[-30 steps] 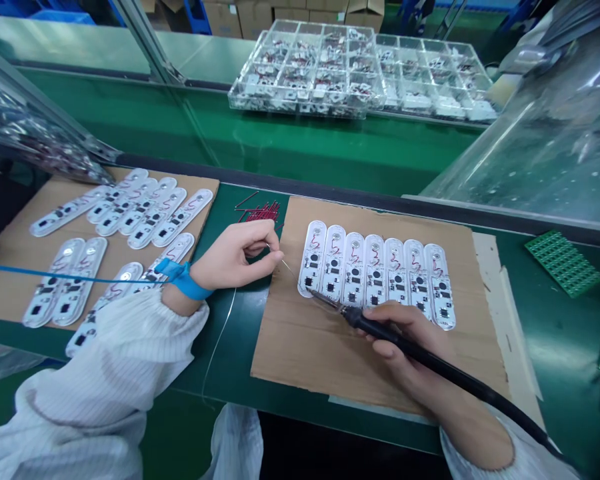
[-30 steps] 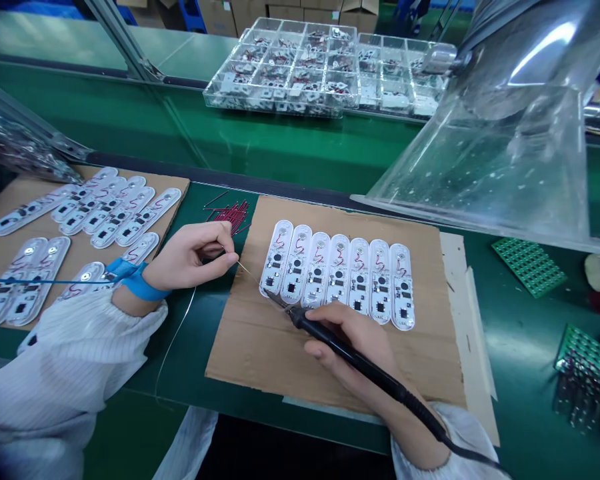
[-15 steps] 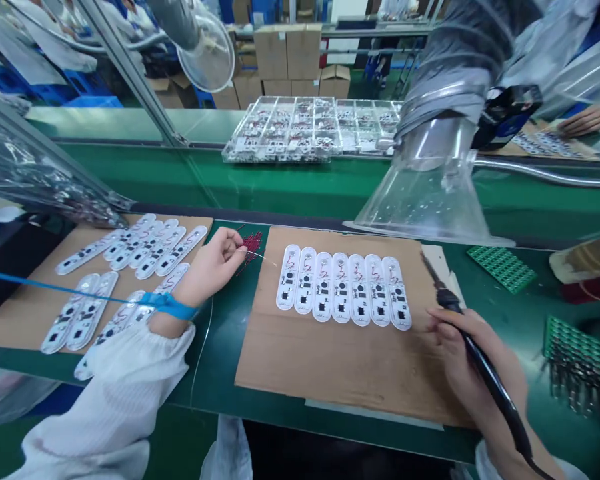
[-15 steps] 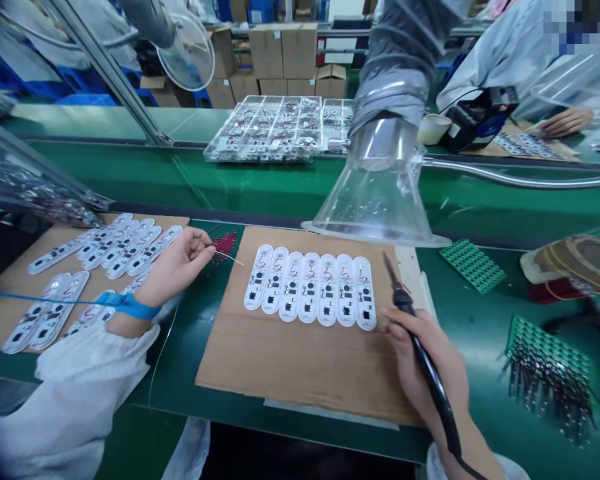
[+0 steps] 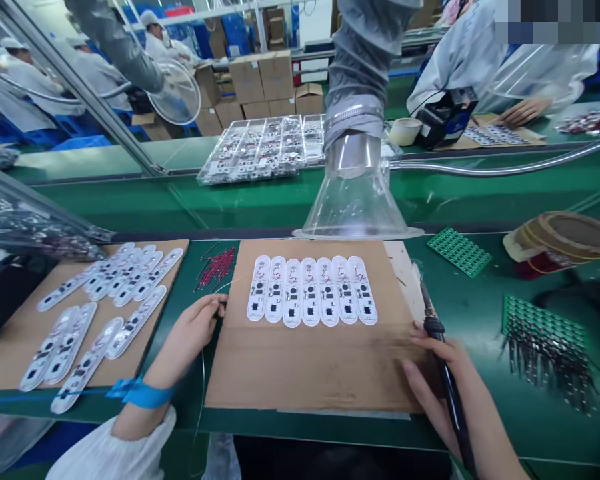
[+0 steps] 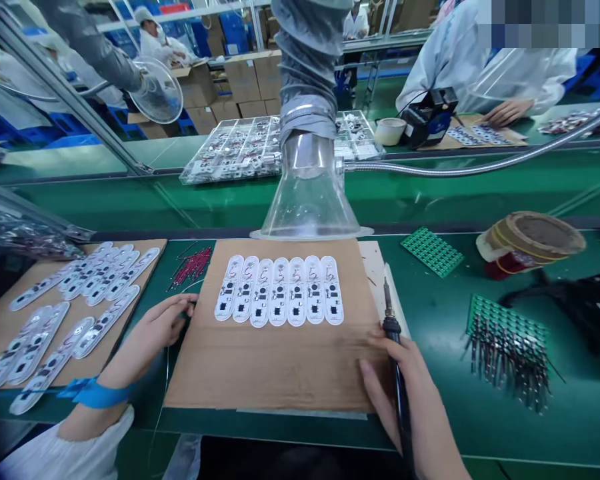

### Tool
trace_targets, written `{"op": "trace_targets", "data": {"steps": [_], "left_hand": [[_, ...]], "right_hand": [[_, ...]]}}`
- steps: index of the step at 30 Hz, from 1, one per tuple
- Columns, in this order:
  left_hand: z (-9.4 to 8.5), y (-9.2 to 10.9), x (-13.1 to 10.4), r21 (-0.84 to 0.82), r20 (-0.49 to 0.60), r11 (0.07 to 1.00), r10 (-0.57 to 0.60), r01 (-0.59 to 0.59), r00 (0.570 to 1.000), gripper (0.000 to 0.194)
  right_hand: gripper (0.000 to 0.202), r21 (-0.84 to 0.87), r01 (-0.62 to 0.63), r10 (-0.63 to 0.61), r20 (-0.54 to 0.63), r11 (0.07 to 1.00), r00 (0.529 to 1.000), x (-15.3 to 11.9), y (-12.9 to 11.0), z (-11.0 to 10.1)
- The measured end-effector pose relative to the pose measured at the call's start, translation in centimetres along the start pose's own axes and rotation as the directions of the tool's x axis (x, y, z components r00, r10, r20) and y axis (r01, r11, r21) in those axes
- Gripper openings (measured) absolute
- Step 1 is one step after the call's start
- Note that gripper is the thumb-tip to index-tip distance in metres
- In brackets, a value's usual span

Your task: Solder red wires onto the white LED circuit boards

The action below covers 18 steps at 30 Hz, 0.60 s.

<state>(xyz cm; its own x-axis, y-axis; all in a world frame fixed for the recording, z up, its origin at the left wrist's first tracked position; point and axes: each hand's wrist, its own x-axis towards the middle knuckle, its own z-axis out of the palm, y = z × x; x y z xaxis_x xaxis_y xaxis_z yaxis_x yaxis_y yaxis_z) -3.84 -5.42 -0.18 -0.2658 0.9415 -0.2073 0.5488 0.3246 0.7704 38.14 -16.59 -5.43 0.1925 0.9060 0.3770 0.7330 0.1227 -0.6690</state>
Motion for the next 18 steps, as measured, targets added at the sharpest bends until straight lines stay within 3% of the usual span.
{"op": "trace_targets", "data": {"steps": [5, 10, 14, 18], "left_hand": [[0.9, 0.0, -0.2, -0.039, -0.121, 0.998, -0.044, 0.04, 0.992, 0.039], [0.8, -0.2, 0.5, -0.074, -0.129, 0.997, -0.039, 0.029, 0.991, 0.037], [1.5, 1.8, 4.1, -0.071, -0.062, 0.994, 0.082, -0.086, 0.995, 0.035], [2.7, 6.5, 10.1, -0.039, 0.059, 0.989, 0.145, -0.143, 0.988, 0.036]], "right_hand": [[0.027, 0.27, -0.16, 0.194, -0.105, 0.949, 0.975, -0.7, 0.0, -0.1], [0.024, 0.435, -0.203, 0.307, -0.184, 0.877, 0.934, -0.2, 0.0, -0.8], [0.031, 0.457, -0.187, 0.285, -0.155, 0.87, 0.946, 2.2, -0.1, -1.0], [0.035, 0.503, -0.115, 0.195, -0.11, 0.856, 0.975, 7.7, 0.2, 0.1]]}}
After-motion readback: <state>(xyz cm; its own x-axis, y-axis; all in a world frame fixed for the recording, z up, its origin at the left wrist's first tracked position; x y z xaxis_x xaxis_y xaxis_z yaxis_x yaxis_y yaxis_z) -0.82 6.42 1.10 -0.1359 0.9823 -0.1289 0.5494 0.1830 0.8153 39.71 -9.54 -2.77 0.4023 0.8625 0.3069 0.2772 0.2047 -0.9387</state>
